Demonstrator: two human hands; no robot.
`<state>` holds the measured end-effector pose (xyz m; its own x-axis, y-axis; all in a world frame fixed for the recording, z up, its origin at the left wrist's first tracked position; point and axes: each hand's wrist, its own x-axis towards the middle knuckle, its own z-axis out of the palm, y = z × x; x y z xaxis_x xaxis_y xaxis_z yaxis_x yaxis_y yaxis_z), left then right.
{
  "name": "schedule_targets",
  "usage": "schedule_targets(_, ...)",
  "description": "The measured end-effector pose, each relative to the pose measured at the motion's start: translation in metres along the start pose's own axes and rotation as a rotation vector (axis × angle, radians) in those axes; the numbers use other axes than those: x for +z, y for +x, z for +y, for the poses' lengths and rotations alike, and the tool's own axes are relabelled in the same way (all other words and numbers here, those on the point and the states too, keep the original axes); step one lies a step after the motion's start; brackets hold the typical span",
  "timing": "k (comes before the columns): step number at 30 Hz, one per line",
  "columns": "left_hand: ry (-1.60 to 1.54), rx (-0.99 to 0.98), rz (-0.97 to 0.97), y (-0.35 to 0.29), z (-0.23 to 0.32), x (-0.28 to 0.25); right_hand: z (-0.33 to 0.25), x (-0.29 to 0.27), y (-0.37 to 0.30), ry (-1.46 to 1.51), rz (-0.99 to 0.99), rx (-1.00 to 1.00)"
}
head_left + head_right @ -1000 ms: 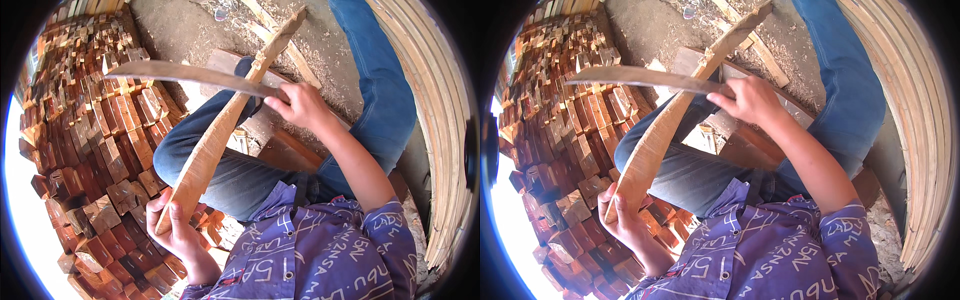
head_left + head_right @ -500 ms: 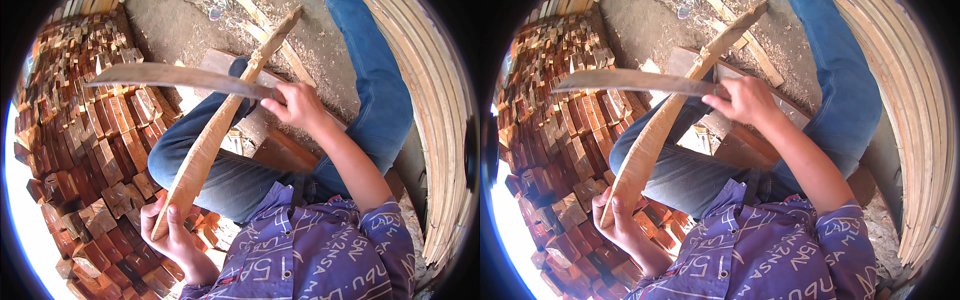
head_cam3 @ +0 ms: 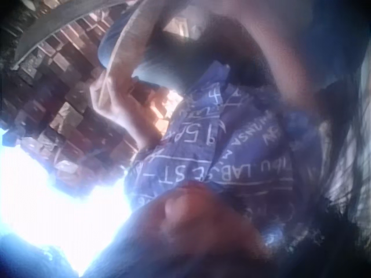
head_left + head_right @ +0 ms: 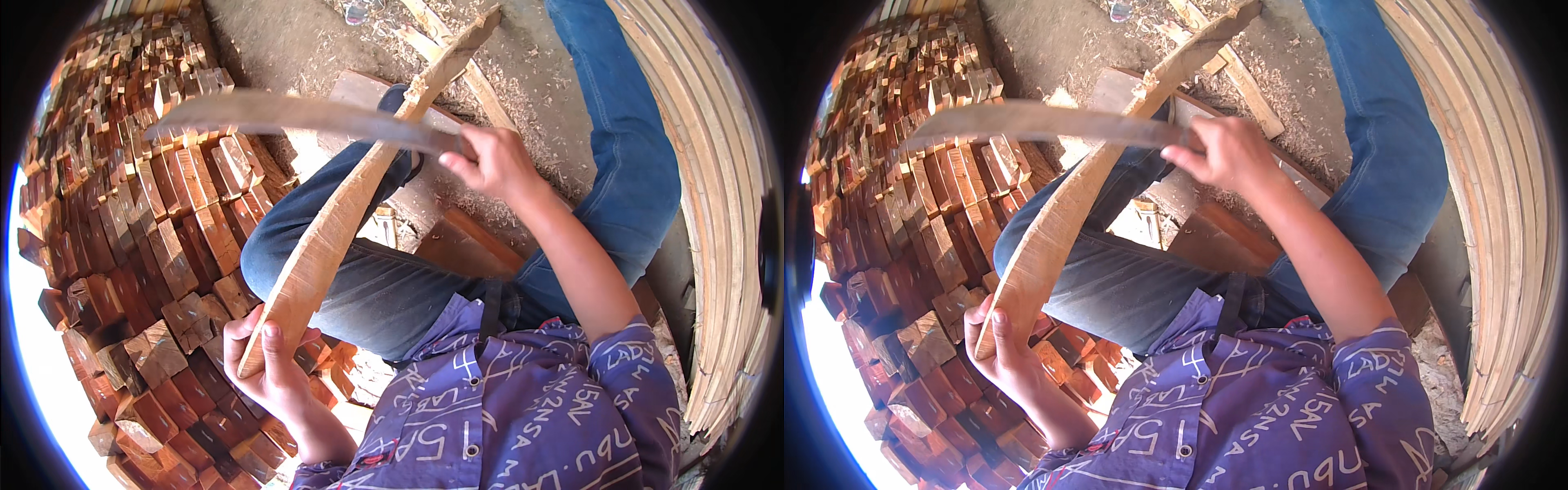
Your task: The person sits on the ground and uses a knife to shave and shape a piece of wood, repeatedly scraping the surface to remove thin layers. The person holds the wood with one hand and scrapes with the other, occasionally adjusting the grip and orientation of the piece.
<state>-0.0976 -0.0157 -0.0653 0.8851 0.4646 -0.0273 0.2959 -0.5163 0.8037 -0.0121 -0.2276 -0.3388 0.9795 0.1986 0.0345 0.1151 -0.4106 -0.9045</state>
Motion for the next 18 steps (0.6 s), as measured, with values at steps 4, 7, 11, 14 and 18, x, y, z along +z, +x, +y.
schedule_targets(4,0.013,-0.089,0.033,0.002,-0.001,0.002,0.026,-0.006,-0.002,-0.065,-0.052,0.279)
schedule_targets(7,0.012,-0.048,0.04,0.001,-0.002,0.002,-0.015,-0.016,-0.004,0.027,-0.169,0.28)
schedule_targets(11,-0.007,-0.013,0.03,0.004,0.001,0.004,-0.066,-0.005,0.004,0.053,-0.102,-0.031)
schedule_targets(14,0.031,0.063,-0.058,0.0,0.001,0.0,-0.079,-0.006,0.009,0.039,-0.157,-0.064)
schedule_targets(18,0.224,0.413,-0.28,0.003,-0.001,-0.008,-0.072,-0.032,0.0,0.011,-0.222,0.155)
